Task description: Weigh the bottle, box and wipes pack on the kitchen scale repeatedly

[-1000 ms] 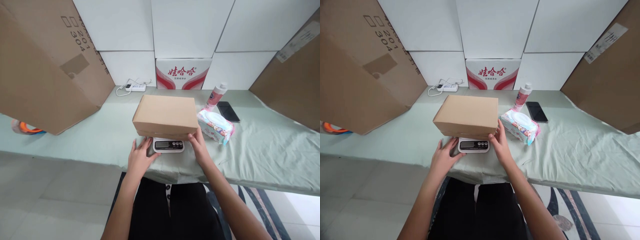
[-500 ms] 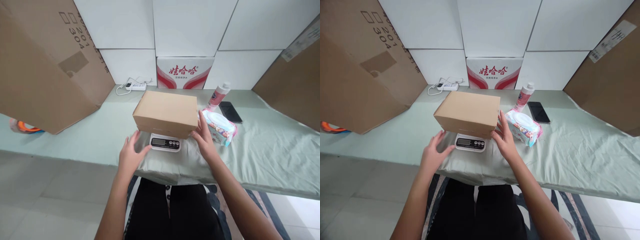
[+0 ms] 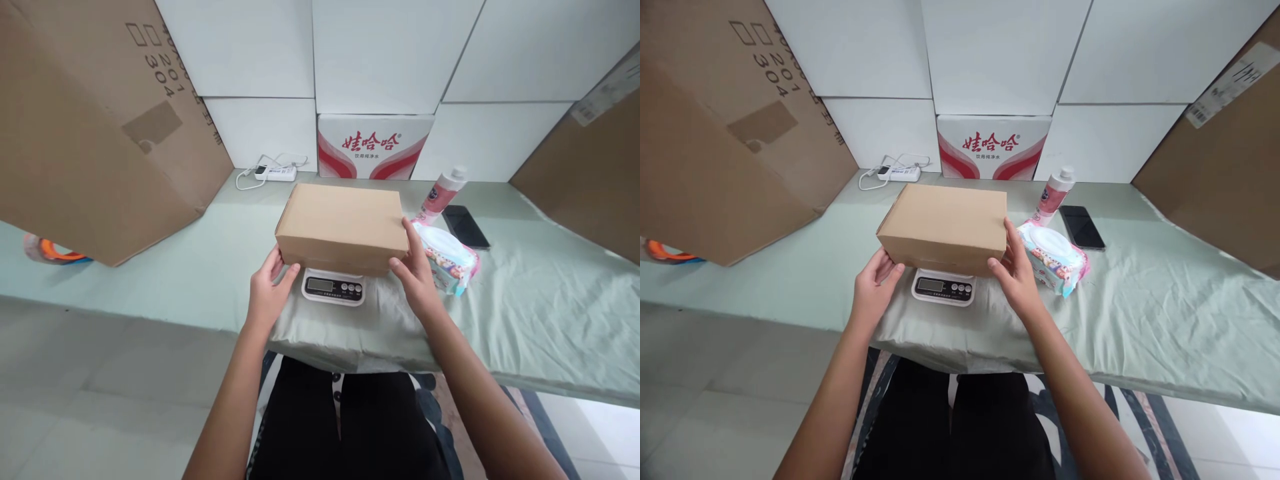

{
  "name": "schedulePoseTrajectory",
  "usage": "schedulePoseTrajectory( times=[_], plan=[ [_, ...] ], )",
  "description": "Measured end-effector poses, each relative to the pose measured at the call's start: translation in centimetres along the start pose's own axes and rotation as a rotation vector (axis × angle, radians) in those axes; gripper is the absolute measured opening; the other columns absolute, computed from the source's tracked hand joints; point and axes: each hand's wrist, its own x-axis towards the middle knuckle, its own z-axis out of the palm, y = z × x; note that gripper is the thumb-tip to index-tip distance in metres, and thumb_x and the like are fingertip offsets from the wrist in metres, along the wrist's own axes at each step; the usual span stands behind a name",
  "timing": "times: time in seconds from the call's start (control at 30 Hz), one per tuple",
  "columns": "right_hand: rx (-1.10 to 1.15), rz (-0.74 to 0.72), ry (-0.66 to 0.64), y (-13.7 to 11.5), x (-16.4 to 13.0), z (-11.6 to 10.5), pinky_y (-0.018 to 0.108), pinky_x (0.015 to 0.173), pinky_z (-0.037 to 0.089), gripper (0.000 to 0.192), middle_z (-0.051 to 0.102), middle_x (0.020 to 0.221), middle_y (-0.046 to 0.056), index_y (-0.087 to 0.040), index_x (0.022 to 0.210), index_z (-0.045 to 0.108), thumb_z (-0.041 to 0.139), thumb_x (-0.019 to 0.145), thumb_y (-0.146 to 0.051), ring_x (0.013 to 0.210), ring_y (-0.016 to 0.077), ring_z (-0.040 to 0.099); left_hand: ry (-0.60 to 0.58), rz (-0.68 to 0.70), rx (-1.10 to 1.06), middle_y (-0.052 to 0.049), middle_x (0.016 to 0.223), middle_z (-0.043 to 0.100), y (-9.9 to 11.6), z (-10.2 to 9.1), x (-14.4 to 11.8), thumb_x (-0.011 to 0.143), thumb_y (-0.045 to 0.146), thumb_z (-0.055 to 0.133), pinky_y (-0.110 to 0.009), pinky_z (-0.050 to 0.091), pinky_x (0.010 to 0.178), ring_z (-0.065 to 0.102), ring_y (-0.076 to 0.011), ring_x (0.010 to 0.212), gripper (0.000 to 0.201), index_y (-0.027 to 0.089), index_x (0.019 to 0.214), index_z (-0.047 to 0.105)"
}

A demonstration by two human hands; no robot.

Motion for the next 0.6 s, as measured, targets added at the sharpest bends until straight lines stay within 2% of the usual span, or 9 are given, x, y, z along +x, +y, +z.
schedulePoseTrajectory(
  times=[0.13,0.4,0.5,0.6],
  plan=[
    [-0.029,-0.015,0.021,-0.2,0.3,-0.2,0.058,0.129,0.041,0.081,0.030,0.180,0.002,-0.039,0.167,0.036,0.066,0.095,-0.063,0.167,0.0336,0.026,0.001,-0.010,-0.016,-0.010,0.157,0.063,0.0,0.1,-0.6,0.095,0.047,0.074,-0.047,0.045,0.128,0.057,-0.0310,0.149,0.067,0.026,0.157,0.057],
    [-0.054,-0.022,0.086,-0.7,0.3,0.2,0.057,0.124,0.046,0.078,0.037,0.176,0.006,-0.036,0.164,0.040,0.064,0.095,-0.062,0.162,0.0346,0.036,0.003,-0.005,-0.012,-0.012,0.152,0.067,0.0,0.4,0.4,0.098,0.052,0.067,-0.048,0.047,0.126,0.060,-0.0321,0.146,0.061,0.023,0.151,0.062],
    [-0.090,-0.089,0.122,-1.8,2.2,-0.1,0.056,0.122,0.048,0.072,0.043,0.172,0.005,-0.037,0.162,0.042,0.060,0.096,-0.057,0.157,0.0347,0.044,0.020,0.068,-0.059,-0.013,0.150,0.069,0.9,0.8,2.2,0.098,0.059,0.066,-0.047,0.048,0.124,0.061,-0.0310,0.146,0.061,0.024,0.147,0.062],
    [-0.104,-0.135,0.178,-2.9,6.1,0.0,0.054,0.118,0.051,0.064,0.046,0.168,0.002,-0.041,0.160,0.039,0.051,0.097,-0.041,0.151,0.0307,0.051,0.021,0.153,-0.124,-0.011,0.147,0.070,1.9,1.8,6.3,0.099,0.063,0.062,-0.046,0.046,0.126,0.060,-0.0282,0.147,0.059,0.028,0.146,0.058]
  ],
)
